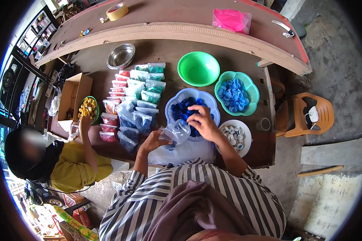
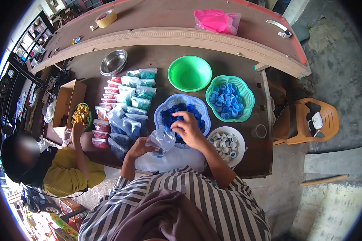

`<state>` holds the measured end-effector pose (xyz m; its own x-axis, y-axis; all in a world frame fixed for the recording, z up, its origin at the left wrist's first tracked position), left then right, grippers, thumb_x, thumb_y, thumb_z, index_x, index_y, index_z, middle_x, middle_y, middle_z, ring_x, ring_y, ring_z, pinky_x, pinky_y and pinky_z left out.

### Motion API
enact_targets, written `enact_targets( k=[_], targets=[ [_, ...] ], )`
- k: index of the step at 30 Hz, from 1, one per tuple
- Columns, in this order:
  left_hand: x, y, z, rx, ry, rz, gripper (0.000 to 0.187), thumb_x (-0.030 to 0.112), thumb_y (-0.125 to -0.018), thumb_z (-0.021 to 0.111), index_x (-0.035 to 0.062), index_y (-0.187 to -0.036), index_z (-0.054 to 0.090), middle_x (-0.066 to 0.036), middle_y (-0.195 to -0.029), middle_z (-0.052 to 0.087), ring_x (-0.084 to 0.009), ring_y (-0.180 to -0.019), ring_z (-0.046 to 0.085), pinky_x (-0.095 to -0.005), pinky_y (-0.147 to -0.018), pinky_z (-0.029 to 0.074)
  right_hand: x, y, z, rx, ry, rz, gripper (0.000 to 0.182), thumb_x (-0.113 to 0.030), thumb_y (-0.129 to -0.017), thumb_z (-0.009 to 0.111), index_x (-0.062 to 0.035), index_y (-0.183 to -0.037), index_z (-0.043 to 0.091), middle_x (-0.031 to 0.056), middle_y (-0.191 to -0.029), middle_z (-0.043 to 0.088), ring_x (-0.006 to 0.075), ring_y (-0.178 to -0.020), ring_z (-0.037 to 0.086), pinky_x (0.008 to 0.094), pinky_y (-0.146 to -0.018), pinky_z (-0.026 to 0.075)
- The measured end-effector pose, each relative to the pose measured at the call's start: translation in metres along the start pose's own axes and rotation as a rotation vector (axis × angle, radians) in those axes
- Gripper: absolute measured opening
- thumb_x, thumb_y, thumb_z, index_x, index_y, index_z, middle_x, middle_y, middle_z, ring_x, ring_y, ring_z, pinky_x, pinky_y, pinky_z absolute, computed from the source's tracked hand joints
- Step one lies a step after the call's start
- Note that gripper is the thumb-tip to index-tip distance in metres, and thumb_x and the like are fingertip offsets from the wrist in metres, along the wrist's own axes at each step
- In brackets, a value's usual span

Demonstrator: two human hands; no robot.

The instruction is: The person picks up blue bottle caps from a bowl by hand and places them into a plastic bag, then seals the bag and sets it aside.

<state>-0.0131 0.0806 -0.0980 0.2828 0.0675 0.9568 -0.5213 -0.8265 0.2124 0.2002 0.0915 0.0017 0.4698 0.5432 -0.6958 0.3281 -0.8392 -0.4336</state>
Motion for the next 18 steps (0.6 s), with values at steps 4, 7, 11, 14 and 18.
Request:
enact_targets(
  k=[4, 7, 11, 14, 18],
  targets=[
    [0.0, 0.008, 0.004, -0.009, 0.0, 0.011, 0.031, 0.009, -0.072, 0.08, 0.0016, -0.1, 0.07, -0.004, -0.089, 0.071, -0.0098, -0.082, 0.061, -0.0284, -0.078, 0.048, -0.031, 0.008, 0.026, -0.276, 0.189, -0.022, 0.005, -0.009, -0.081, 0.066, -0.0094, -0.086, 0.068, 0.0088, -0.13, 0.05, 0.0322, -0.128, 0.04, 0.0448, -0.105, 0.032],
    [0.005, 0.015, 0.01, -0.017, -0.007, 0.007, 0.032, 0.01, -0.071, 0.081, 0.0019, -0.1, 0.07, -0.004, -0.088, 0.071, -0.0085, -0.082, 0.059, -0.0281, -0.078, 0.048, -0.032, 0.021, 0.049, -0.375, 0.252, -0.008, 0.011, -0.008, -0.082, 0.064, -0.0103, -0.091, 0.07, 0.0092, -0.134, 0.048, 0.0326, -0.131, 0.037, 0.0437, -0.107, 0.031],
    [0.006, 0.019, 0.014, -0.072, 0.029, 0.011, 0.037, 0.01, -0.07, 0.083, 0.0015, -0.103, 0.069, -0.003, -0.089, 0.07, -0.0077, -0.084, 0.057, -0.0278, -0.079, 0.047, -0.027, 0.034, 0.064, -0.461, 0.124, 0.07, 0.041, -0.02, -0.078, 0.071, -0.0092, -0.117, 0.063, 0.0178, -0.143, 0.037, 0.0371, -0.13, 0.038, 0.0477, -0.104, 0.036],
    [0.008, 0.018, 0.011, -0.023, 0.092, 0.09, 0.042, 0.009, -0.069, 0.083, 0.0003, -0.107, 0.067, -0.003, -0.094, 0.069, -0.008, -0.087, 0.057, -0.0279, -0.081, 0.047, -0.039, 0.026, 0.057, -0.433, 0.039, -0.014, 0.05, -0.02, -0.073, 0.076, -0.0071, -0.118, 0.06, 0.0196, -0.143, 0.035, 0.036, -0.127, 0.042, 0.0451, -0.102, 0.04],
    [0.009, 0.014, 0.002, 0.006, 0.098, 0.055, 0.044, 0.009, -0.069, 0.083, -0.0005, -0.109, 0.066, -0.004, -0.098, 0.069, -0.0087, -0.089, 0.057, -0.0284, -0.083, 0.047, -0.041, 0.003, 0.041, -0.361, -0.372, -0.032, 0.03, -0.014, -0.078, 0.075, -0.007, -0.106, 0.066, 0.0173, -0.134, 0.046, 0.0315, -0.123, 0.047, 0.0408, -0.101, 0.042]
  ],
)
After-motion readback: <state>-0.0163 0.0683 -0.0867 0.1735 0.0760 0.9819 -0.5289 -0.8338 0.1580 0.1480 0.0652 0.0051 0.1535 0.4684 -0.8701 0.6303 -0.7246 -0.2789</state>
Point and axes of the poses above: each hand's wrist, its own y-axis away from the middle knuckle, its own z-axis out of the palm, x = y × z, the point moved 7 cm from there along -y, towards the middle knuckle
